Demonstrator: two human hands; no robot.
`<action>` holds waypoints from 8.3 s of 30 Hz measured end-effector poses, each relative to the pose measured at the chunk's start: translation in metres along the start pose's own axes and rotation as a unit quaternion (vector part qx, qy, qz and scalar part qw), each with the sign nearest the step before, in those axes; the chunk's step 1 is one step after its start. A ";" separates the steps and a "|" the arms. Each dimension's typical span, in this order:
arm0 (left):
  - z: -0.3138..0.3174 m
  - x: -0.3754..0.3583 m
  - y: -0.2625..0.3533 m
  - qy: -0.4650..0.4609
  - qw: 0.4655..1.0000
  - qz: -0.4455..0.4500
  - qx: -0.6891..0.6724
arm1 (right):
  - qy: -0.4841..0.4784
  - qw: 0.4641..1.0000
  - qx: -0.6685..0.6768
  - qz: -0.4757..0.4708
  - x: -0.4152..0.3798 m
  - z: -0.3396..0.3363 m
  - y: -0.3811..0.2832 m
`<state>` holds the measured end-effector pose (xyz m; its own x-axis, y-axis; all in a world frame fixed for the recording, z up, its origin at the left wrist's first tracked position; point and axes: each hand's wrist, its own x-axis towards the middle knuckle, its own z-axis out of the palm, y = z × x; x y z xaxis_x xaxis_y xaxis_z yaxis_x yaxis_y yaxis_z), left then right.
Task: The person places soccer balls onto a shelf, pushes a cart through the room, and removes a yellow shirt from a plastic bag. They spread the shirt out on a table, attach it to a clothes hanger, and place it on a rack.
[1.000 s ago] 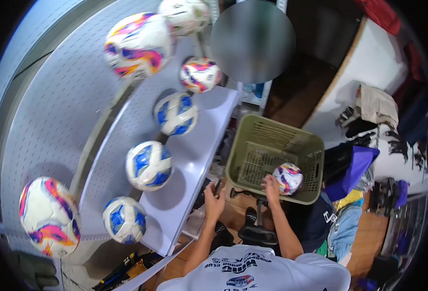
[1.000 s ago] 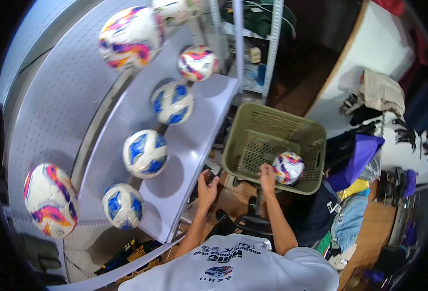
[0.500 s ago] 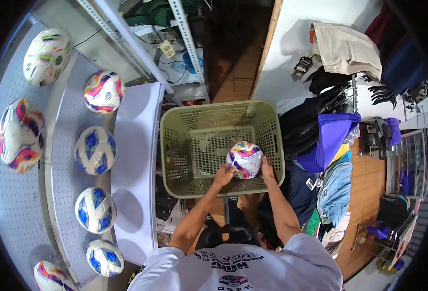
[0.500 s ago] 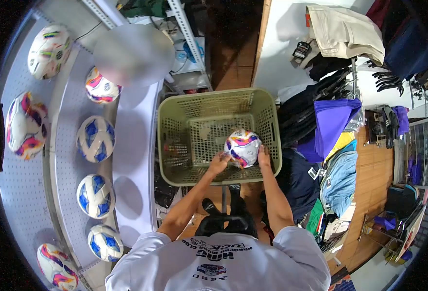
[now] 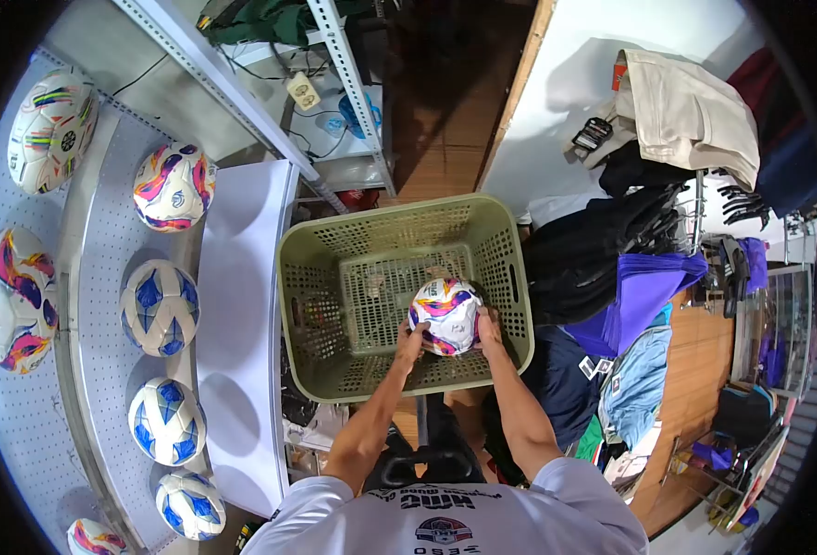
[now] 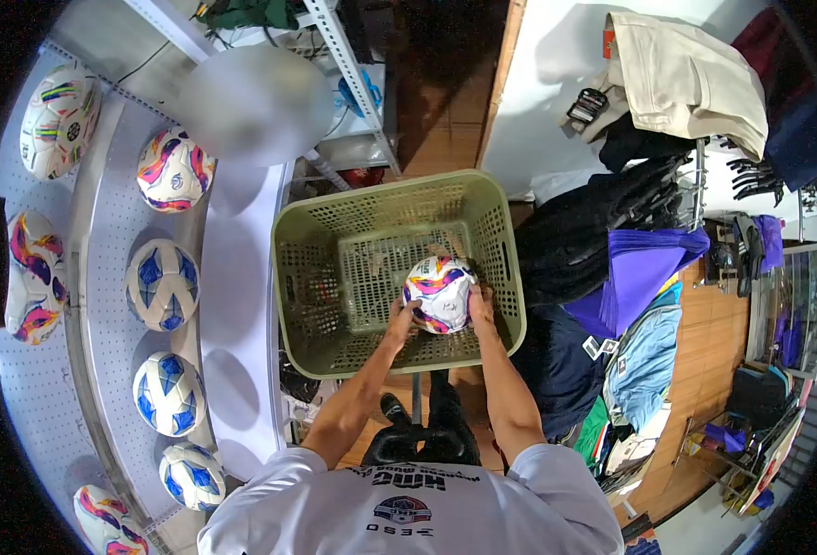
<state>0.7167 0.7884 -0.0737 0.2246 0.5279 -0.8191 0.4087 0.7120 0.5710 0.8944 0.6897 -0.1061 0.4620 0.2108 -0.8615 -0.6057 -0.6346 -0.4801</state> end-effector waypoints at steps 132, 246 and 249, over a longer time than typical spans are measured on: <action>-0.359 -0.446 -0.106 0.105 0.614 0.689 -0.370 | -0.280 0.286 -0.070 -0.913 -0.665 0.488 -0.069; -0.195 -0.307 -0.194 -0.166 0.817 0.426 0.351 | 0.140 0.733 -0.483 -0.458 -0.338 0.005 0.253; -0.176 -0.292 -0.216 -0.169 0.811 0.388 0.403 | 0.049 0.768 -0.508 -0.386 -0.326 -0.015 0.293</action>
<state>0.4074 0.5623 0.0522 0.8653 0.4177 -0.2770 0.4433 -0.3801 0.8118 0.5757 0.4237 0.0363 0.5062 0.7910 -0.3437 0.6695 -0.6116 -0.4216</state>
